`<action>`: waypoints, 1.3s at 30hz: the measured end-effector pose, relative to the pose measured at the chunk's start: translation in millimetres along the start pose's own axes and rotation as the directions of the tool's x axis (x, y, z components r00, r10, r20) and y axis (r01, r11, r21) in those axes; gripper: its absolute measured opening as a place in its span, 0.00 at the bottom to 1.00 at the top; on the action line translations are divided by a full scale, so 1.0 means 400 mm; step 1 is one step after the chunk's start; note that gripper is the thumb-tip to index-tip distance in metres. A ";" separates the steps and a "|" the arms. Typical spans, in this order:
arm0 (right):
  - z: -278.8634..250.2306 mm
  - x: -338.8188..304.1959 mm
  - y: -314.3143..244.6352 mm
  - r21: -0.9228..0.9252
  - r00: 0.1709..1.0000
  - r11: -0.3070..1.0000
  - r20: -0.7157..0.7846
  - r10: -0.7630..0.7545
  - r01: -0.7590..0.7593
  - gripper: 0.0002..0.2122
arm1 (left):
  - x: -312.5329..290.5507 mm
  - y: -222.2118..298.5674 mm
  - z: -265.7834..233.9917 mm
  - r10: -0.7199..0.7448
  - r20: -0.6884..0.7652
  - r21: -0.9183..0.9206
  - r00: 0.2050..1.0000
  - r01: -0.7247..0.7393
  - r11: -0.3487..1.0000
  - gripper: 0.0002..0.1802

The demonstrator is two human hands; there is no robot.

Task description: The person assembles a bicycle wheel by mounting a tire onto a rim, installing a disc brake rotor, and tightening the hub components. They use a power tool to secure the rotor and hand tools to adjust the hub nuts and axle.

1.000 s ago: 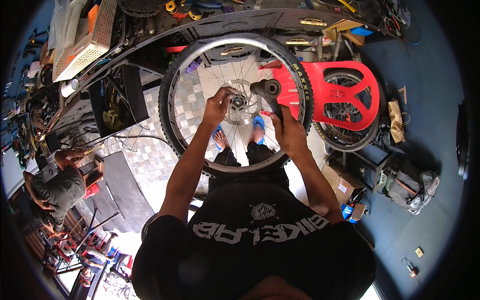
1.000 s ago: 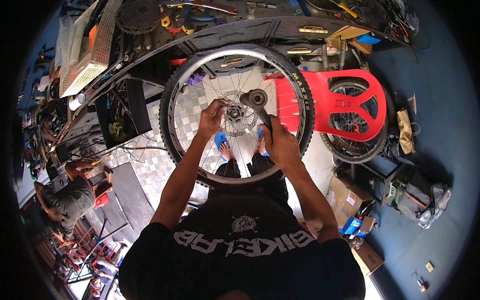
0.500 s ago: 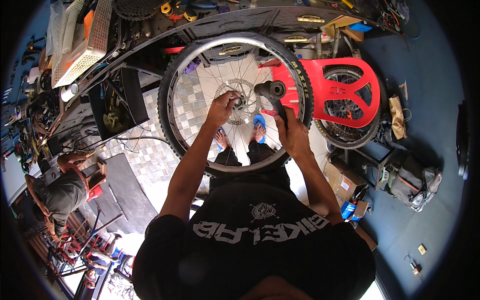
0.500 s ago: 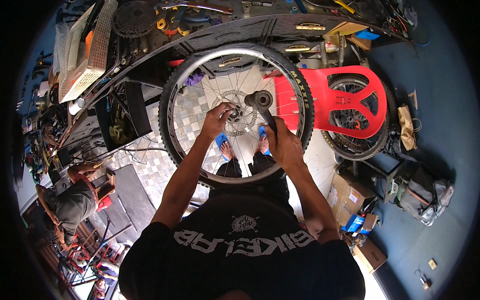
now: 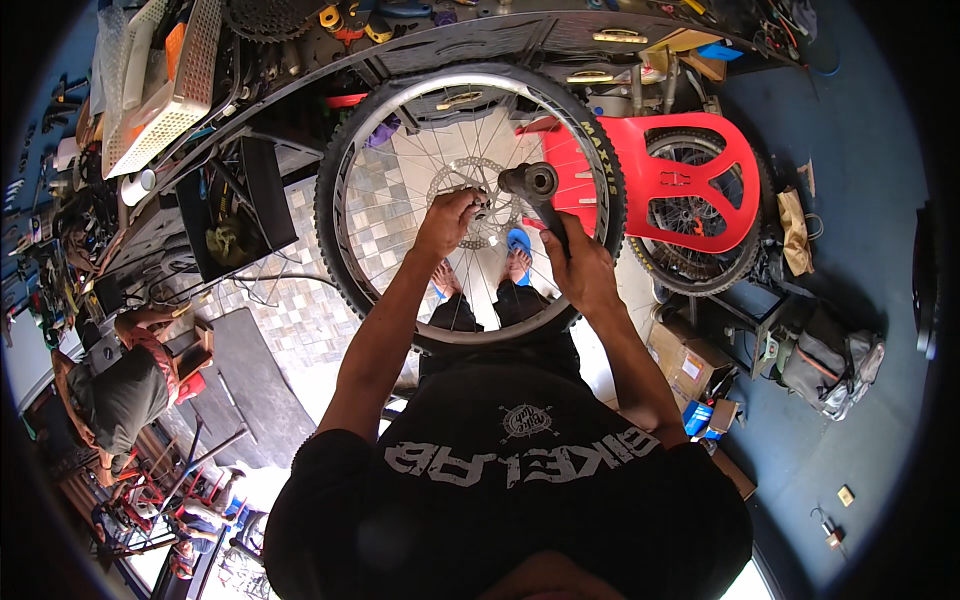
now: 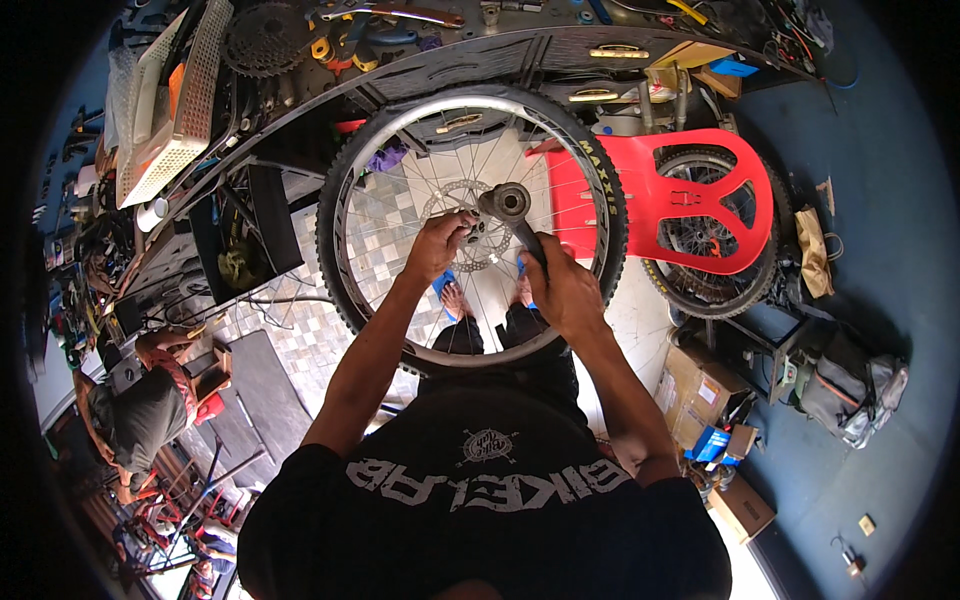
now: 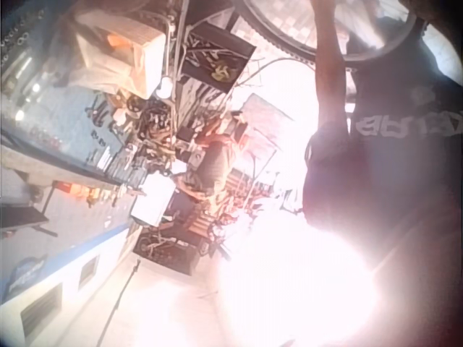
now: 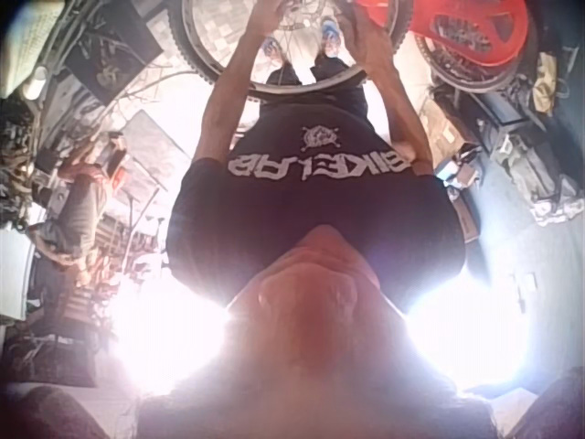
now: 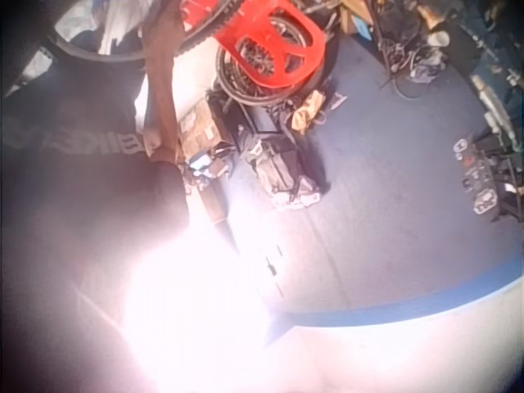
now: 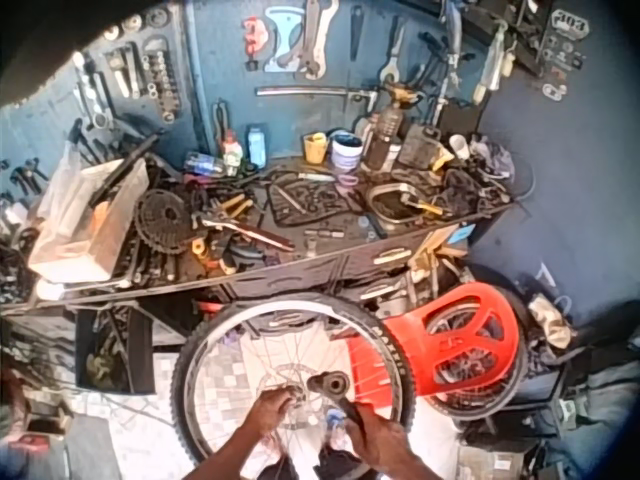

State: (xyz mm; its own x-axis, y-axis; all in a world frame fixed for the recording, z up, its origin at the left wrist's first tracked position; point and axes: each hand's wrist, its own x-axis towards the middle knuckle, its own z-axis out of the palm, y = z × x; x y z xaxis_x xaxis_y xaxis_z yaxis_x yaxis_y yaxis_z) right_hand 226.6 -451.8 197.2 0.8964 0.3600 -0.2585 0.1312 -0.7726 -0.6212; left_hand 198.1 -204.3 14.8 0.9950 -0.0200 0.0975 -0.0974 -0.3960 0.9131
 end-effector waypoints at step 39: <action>0.059 0.026 0.021 -0.049 0.997 0.996 0.039 -0.067 0.069 0.14 | 0.012 -0.012 -0.033 -0.048 0.025 0.096 0.999 0.045 0.994 0.11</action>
State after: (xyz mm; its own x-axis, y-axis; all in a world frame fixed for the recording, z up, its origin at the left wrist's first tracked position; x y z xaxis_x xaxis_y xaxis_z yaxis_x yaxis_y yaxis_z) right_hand 227.2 -442.2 172.1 0.8683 0.4312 -0.2452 0.2133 -0.7708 -0.6003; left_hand 203.1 -190.5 16.0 0.9988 -0.0235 0.0438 -0.0497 -0.4827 0.8744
